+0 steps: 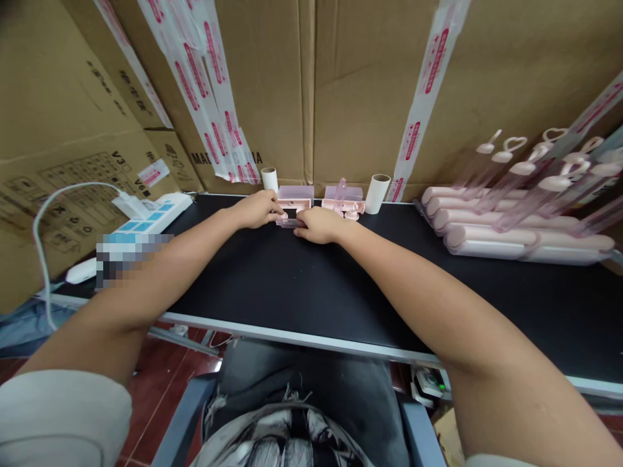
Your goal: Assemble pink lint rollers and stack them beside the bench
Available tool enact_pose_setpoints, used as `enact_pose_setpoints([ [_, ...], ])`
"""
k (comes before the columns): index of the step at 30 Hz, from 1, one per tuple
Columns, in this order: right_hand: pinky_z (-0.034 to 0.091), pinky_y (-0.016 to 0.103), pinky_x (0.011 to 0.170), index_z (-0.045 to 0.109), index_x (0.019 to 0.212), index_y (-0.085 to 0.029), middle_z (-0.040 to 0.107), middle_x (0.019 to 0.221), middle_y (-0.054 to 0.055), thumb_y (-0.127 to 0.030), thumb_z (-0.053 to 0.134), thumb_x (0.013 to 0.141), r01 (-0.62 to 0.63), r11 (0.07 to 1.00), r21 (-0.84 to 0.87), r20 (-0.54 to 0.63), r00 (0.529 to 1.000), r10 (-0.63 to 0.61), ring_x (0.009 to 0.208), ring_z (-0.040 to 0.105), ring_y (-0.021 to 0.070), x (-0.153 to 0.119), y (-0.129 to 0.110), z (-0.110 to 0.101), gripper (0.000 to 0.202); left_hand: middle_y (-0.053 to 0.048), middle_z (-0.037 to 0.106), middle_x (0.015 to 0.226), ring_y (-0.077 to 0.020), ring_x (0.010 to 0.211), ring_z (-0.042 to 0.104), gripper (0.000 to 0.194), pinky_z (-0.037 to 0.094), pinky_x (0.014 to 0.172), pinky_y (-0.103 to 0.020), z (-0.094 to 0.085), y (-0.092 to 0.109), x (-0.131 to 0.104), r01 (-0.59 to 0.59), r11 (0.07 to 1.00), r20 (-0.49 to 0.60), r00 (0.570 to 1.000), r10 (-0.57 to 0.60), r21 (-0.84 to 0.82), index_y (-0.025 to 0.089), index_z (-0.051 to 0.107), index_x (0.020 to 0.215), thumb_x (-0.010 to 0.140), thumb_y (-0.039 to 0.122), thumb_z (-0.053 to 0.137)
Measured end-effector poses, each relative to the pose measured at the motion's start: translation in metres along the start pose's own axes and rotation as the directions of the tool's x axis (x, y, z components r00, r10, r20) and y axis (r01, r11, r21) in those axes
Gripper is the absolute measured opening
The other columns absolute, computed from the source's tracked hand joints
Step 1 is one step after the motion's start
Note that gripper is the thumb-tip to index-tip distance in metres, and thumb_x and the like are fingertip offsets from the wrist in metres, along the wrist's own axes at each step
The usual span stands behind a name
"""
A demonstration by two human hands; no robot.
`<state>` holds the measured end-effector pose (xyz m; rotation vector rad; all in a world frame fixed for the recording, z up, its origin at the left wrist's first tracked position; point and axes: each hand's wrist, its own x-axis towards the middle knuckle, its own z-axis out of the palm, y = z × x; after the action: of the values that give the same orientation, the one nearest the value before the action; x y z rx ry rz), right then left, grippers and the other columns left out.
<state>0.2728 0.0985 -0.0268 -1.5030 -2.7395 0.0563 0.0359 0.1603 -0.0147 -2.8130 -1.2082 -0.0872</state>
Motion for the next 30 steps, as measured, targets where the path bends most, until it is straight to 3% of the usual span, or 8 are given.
enact_pose_setpoints([
  [10,0.046,0.037,0.082,0.069,0.116,-0.016,0.079,0.124,0.019,-0.041,0.061,0.106,-0.039,0.998,0.039,-0.033,0.999,0.041,0.111,0.075,0.0324,-0.004,0.001,0.004,0.028,-0.015,0.071,0.130,-0.0284,0.120,0.067,0.039,0.050,0.104,-0.038,0.014,-0.004,0.022,-0.057,0.997,-0.006,0.998,0.056,-0.053,0.021,0.083,0.125,0.105,0.035,0.053],
  [16,0.047,0.038,0.087,0.068,0.101,-0.017,0.078,0.116,0.016,-0.038,0.062,0.101,0.007,0.965,0.263,-0.298,0.952,0.074,0.102,0.071,0.0289,-0.011,0.006,0.001,0.022,-0.015,0.073,0.133,-0.0272,0.123,0.066,0.040,0.050,0.108,-0.041,-0.001,0.005,0.010,-0.024,0.975,-0.226,0.974,-0.027,-0.220,0.018,0.078,0.132,0.102,0.024,0.053],
  [18,0.047,0.036,0.080,0.066,0.095,-0.019,0.076,0.098,0.009,-0.035,0.063,0.096,0.012,0.878,0.479,-0.375,0.907,0.192,0.089,0.067,0.0244,-0.014,0.000,-0.006,0.017,-0.014,0.075,0.128,-0.0243,0.112,0.069,0.039,0.053,0.102,-0.040,-0.007,0.018,0.005,-0.062,0.855,-0.279,0.955,-0.099,-0.515,0.016,0.076,0.131,0.096,0.021,0.060],
  [20,0.044,0.033,0.070,0.063,0.090,-0.020,0.068,0.080,0.002,-0.029,0.065,0.089,0.068,0.722,0.689,-0.372,0.887,0.272,0.075,0.061,0.0198,-0.017,-0.010,-0.012,0.009,-0.011,0.076,0.120,-0.0210,0.099,0.072,0.039,0.055,0.090,-0.036,-0.011,0.038,0.002,-0.131,0.558,-0.248,0.959,-0.138,-0.820,0.016,0.072,0.132,0.095,0.029,0.068],
  [22,0.043,0.031,0.064,0.060,0.088,-0.022,0.060,0.070,-0.002,-0.027,0.067,0.084,0.137,0.552,0.823,-0.332,0.904,0.270,0.066,0.057,0.0171,-0.021,-0.021,-0.015,0.010,-0.008,0.076,0.109,-0.0190,0.091,0.073,0.042,0.055,0.082,-0.032,-0.014,0.058,-0.001,-0.191,0.264,-0.245,0.951,-0.189,-0.946,0.017,0.070,0.127,0.096,0.046,0.076],
  [24,0.046,0.030,0.063,0.061,0.092,-0.022,0.061,0.071,-0.002,-0.032,0.070,0.085,0.205,0.443,0.872,-0.332,0.915,0.230,0.065,0.058,0.0165,-0.025,-0.030,-0.014,0.016,-0.006,0.075,0.101,-0.0166,0.086,0.073,0.047,0.055,0.081,-0.031,-0.018,0.073,-0.004,-0.274,0.118,-0.297,0.913,-0.281,-0.954,0.017,0.070,0.116,0.094,0.057,0.081],
  [26,0.051,0.031,0.067,0.061,0.096,-0.022,0.067,0.080,0.001,-0.043,0.068,0.092,0.263,0.449,0.854,-0.388,0.896,0.214,0.068,0.061,0.0165,-0.031,-0.034,-0.012,0.022,-0.005,0.077,0.100,-0.0143,0.084,0.074,0.046,0.057,0.082,-0.029,-0.023,0.080,-0.007,-0.334,0.048,-0.328,0.872,-0.364,-0.941,0.018,0.067,0.110,0.094,0.058,0.082],
  [30,0.050,0.034,0.074,0.060,0.090,-0.022,0.071,0.082,0.005,-0.052,0.051,0.107,0.230,0.749,0.621,-0.564,0.795,0.222,0.073,0.065,0.0199,-0.040,-0.034,-0.015,0.035,-0.005,0.080,0.098,-0.0123,0.081,0.075,0.044,0.058,0.077,-0.026,-0.029,0.079,-0.009,-0.339,-0.020,-0.286,0.822,-0.492,-0.941,0.018,0.065,0.105,0.098,0.060,0.076],
])
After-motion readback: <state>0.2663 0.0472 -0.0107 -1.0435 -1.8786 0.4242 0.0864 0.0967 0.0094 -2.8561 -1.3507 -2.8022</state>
